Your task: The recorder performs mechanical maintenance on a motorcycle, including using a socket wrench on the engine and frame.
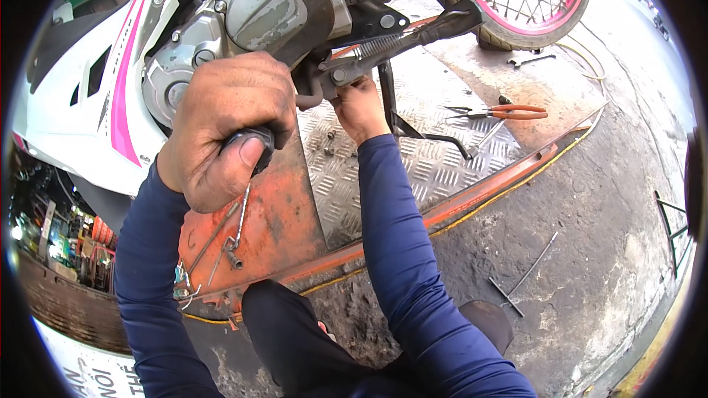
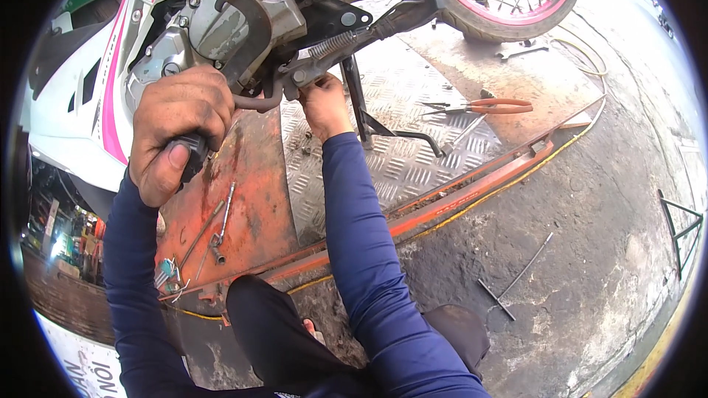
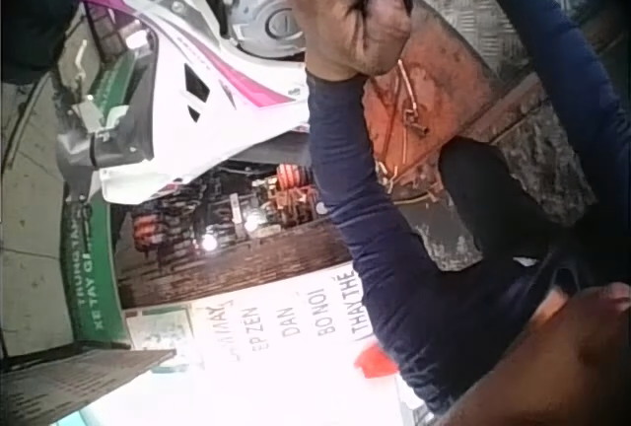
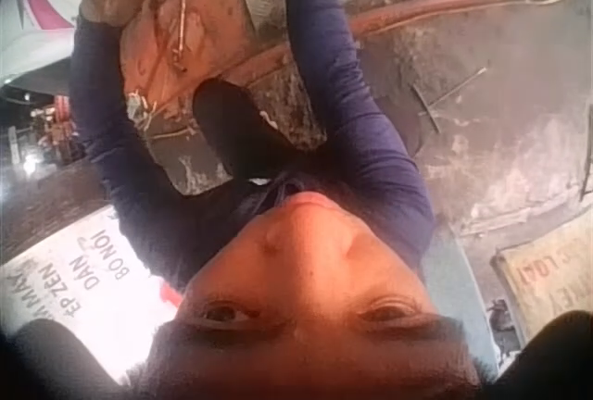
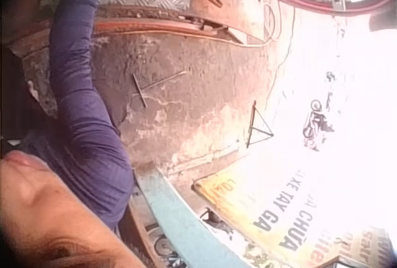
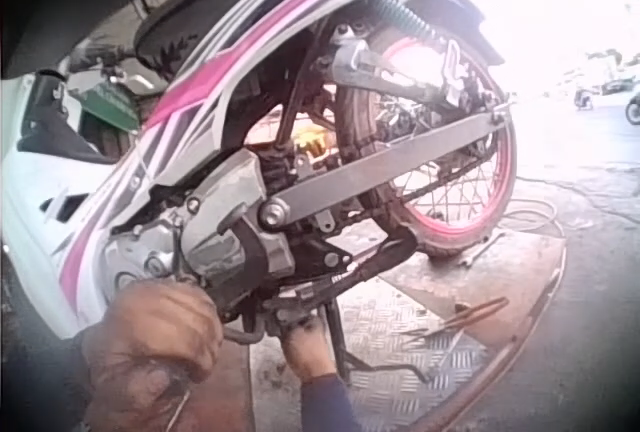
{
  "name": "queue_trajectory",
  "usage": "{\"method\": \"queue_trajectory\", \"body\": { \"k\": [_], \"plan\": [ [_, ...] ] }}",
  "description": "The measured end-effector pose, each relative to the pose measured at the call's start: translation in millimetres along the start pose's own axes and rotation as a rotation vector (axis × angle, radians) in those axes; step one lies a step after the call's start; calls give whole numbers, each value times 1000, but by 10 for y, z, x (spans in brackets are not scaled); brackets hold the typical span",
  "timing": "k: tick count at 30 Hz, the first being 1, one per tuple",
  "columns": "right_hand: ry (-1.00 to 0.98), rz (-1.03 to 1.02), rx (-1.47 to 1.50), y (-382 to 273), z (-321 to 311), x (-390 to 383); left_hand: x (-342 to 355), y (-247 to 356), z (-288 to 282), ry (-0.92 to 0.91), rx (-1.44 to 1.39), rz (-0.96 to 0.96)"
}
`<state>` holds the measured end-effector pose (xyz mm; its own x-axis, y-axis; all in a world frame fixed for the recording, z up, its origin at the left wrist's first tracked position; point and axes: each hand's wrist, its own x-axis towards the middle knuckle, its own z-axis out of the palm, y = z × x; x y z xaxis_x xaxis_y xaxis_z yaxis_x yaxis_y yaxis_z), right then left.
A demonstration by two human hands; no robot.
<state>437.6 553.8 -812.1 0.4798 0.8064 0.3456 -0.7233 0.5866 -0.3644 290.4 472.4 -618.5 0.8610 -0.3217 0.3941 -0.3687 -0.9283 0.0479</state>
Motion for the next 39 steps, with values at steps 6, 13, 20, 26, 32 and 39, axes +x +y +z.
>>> {"method": "queue_trajectory", "body": {
  "k": [6, 13, 20, 26, 32, 39],
  "plan": [
    [94, -105, -204, 78, 2, 59, 5, -1, -17, -20, 6, 28],
    [124, 18, 151, 39, 35, -11, 139, -52, 22, -60, 3, 60],
    [109, 93, 126, 20, -95, 78, 48, -29, 51, -70, -15, 48],
    [104, 115, 157, 110, -46, 39, -5, 7, 79, -91, -14, 4],
    [112, 92, 260, 116, -57, 70, 11, -23, 113, -37, -20, 45],
    [22, 87, 150, 83, -20, 61, 33, -1, 71, -28, -39, 42]
  ]
}}
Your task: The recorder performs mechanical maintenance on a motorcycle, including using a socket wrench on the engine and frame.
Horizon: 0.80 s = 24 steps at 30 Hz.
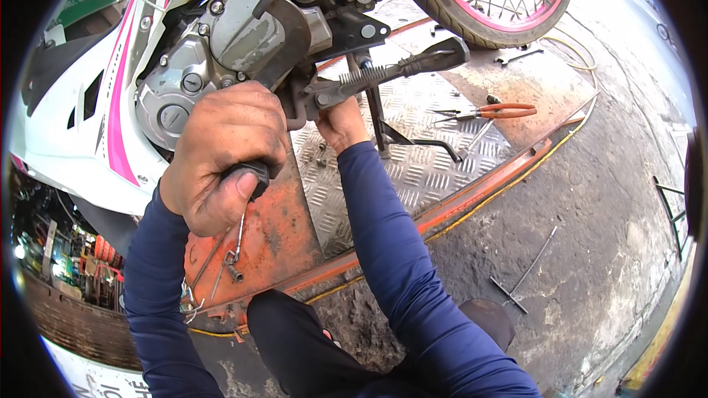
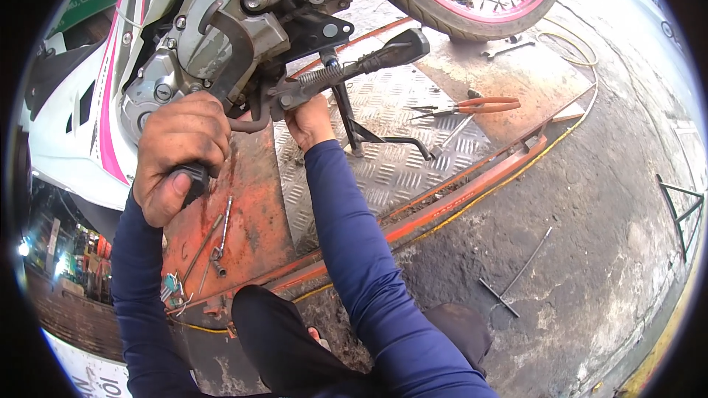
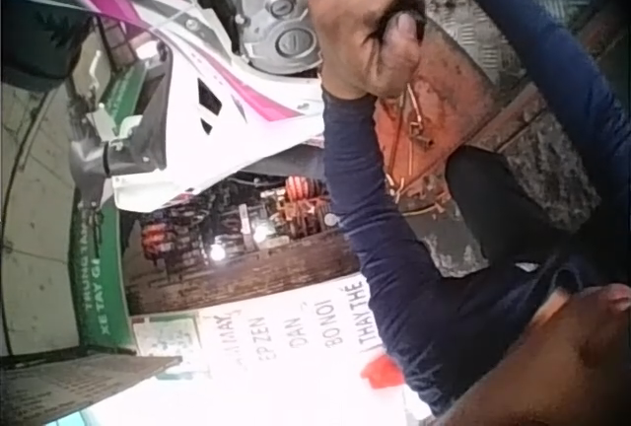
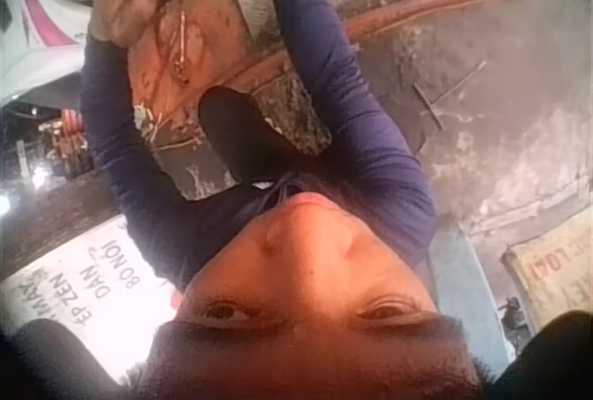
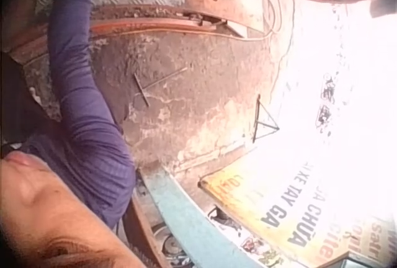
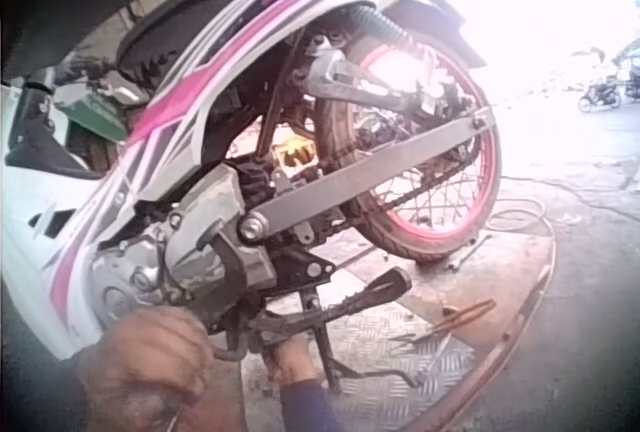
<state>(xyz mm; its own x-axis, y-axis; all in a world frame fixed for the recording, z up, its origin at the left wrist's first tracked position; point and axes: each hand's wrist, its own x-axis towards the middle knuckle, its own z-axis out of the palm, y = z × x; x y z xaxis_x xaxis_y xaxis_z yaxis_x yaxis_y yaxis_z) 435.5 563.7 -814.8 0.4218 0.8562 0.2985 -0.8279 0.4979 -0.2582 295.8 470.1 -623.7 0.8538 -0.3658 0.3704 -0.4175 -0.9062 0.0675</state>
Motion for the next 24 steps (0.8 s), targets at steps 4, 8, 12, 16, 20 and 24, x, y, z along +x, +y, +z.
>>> {"method": "queue_trajectory", "body": {
  "k": [4, 8, 12, 16, 20, 24],
  "plan": [
    [26, -32, 43, 22, 53, -16, 22, 18, -41, 36, -16, -2],
    [101, -97, 35, 29, 61, 7, 21, 26, -33, 68, -20, -25],
    [109, -100, 67, 22, 37, 28, 0, 67, -25, 98, 11, -38],
    [132, -71, 77, 8, 66, 23, 28, 62, -46, 144, 13, -51],
    [110, -54, 41, -4, 77, 10, 6, 60, -65, 189, -8, -123],
    [62, 7, 34, -30, 133, -16, -14, 68, -36, 231, 11, -104]
  ]
}}
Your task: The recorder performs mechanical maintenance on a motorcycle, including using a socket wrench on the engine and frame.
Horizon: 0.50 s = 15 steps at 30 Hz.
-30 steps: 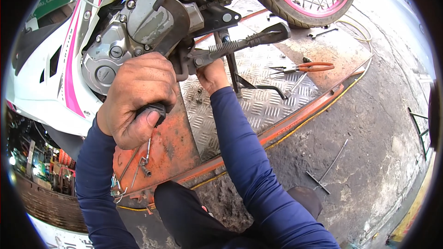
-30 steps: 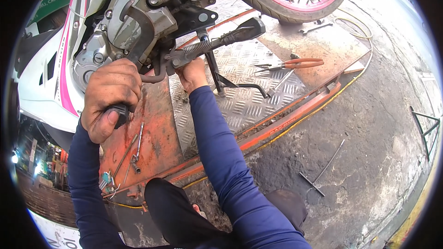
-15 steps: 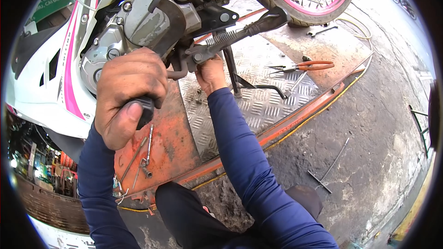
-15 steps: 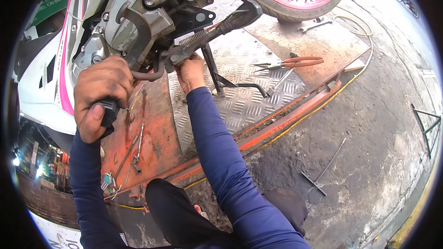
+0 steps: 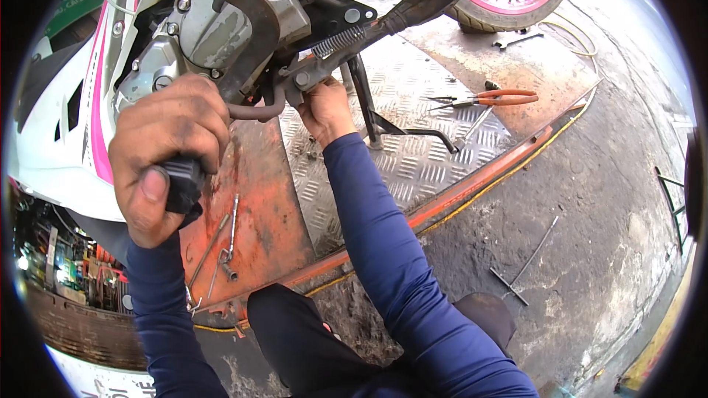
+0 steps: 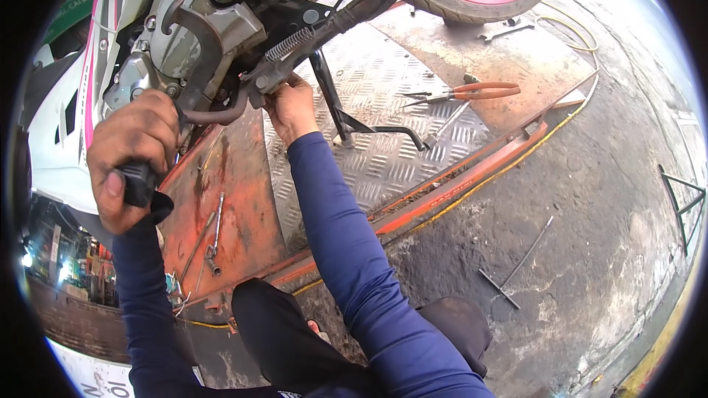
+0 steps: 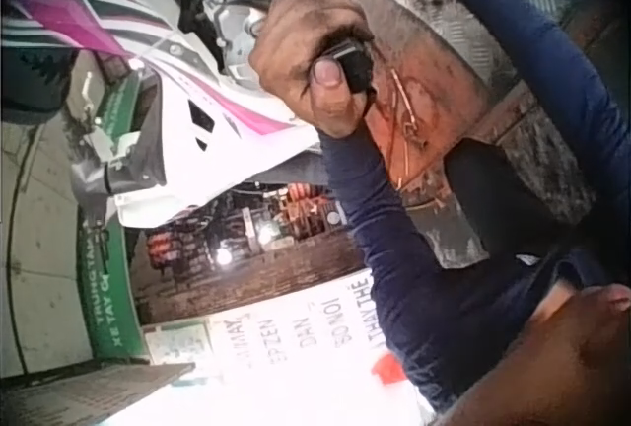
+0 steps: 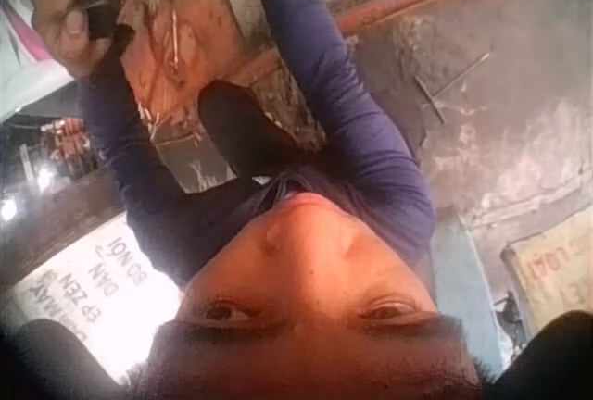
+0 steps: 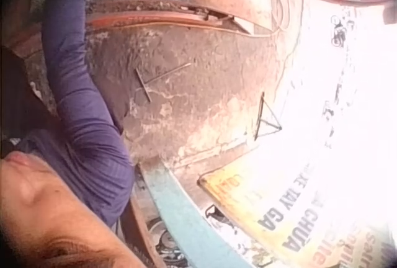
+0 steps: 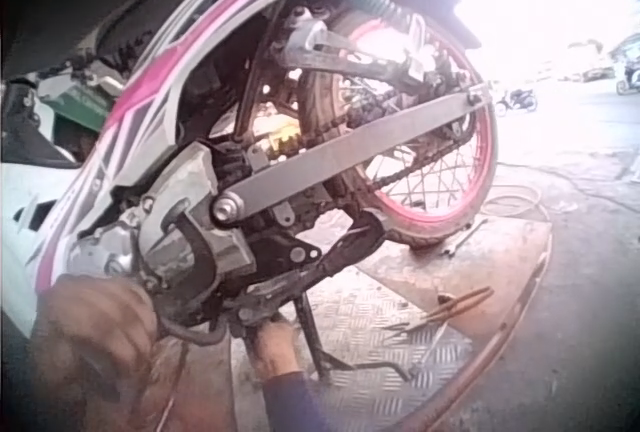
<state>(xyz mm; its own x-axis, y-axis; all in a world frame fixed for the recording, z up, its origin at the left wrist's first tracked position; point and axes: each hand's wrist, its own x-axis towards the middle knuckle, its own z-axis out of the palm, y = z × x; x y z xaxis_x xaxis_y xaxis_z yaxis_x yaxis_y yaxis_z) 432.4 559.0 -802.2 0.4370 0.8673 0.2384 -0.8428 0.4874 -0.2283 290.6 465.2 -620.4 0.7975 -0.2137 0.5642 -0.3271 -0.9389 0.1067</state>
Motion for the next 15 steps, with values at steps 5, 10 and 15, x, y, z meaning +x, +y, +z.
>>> {"method": "queue_trajectory", "body": {
  "k": [5, 10, 15],
  "plan": [
    [3, 63, 172, -8, 67, -39, -42, -40, -30, 4, -47, 46],
    [-1, 36, 171, -9, 84, -59, -3, -20, -51, -36, -35, 31],
    [-97, 184, 30, 5, -16, 136, -5, -56, -54, -44, -45, 34]
  ]
}}
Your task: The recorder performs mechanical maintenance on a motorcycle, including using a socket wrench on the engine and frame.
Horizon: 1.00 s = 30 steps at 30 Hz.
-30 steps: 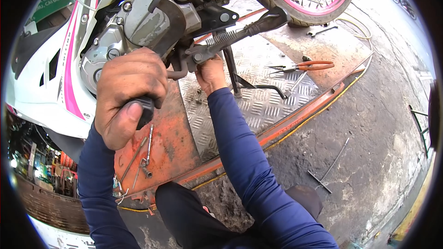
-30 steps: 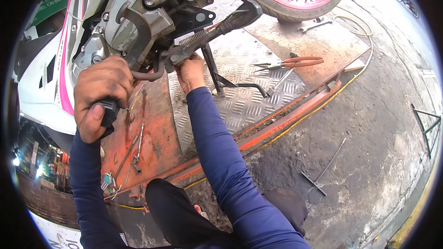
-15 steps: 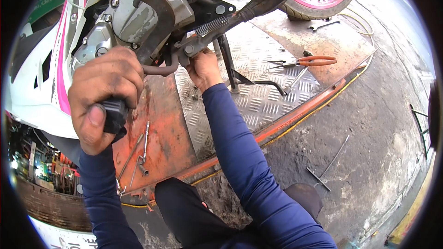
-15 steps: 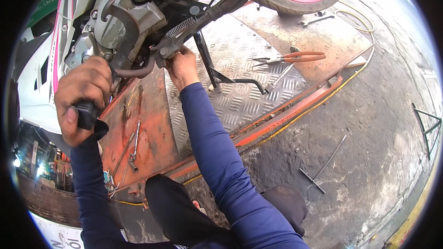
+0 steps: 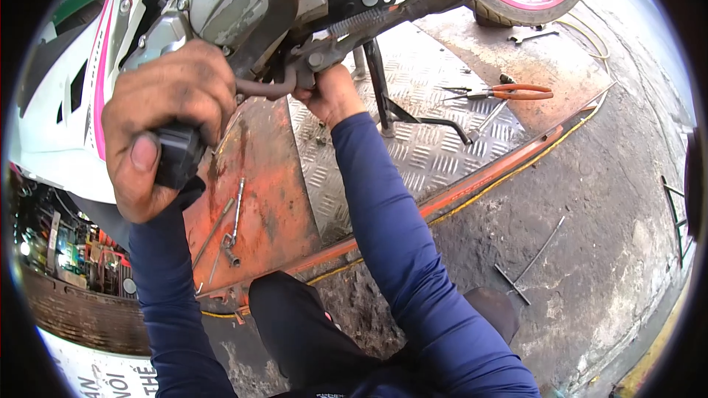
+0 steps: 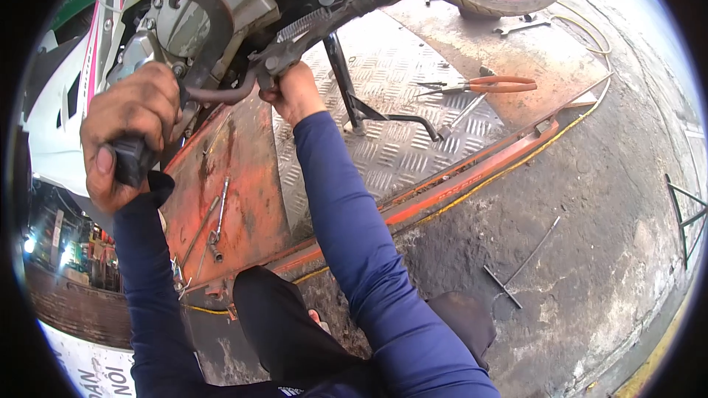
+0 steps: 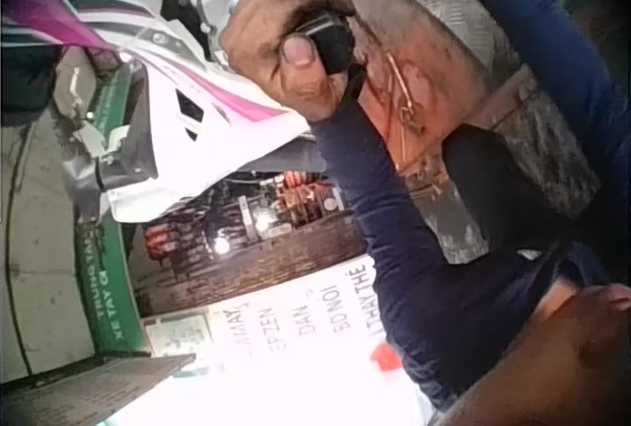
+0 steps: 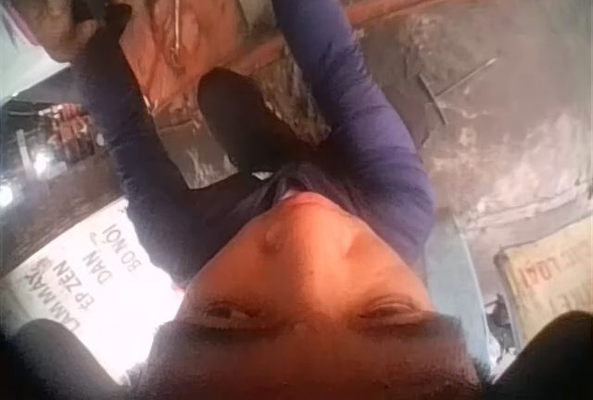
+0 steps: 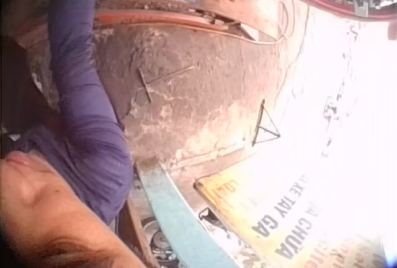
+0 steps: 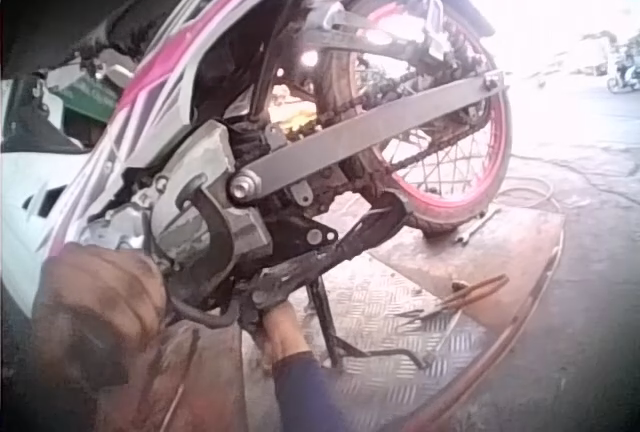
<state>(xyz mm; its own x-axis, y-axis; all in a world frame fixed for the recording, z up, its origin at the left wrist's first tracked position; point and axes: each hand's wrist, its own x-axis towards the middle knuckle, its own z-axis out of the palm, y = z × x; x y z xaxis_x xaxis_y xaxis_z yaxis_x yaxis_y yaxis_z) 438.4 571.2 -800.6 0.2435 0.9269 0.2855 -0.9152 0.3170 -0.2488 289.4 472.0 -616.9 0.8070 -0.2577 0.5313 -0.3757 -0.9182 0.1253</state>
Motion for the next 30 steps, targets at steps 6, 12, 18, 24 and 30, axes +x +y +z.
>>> {"method": "queue_trajectory", "body": {
  "k": [6, 12, 18, 24, 30],
  "plan": [
    [28, 44, 99, 1, 259, -146, -62, 16, -95, -34, 19, -39],
    [-545, 314, 209, 183, -181, 234, -252, -5, -104, 37, -58, -89],
    [-84, 249, 125, 18, -100, 125, -72, 60, -41, -12, -21, -61],
    [-174, -231, -1859, 123, -740, 342, -57, -90, -46, -19, -237, 87],
    [-426, -361, -2449, 507, -768, 153, -155, -15, 21, 80, -156, -6]
  ]
}}
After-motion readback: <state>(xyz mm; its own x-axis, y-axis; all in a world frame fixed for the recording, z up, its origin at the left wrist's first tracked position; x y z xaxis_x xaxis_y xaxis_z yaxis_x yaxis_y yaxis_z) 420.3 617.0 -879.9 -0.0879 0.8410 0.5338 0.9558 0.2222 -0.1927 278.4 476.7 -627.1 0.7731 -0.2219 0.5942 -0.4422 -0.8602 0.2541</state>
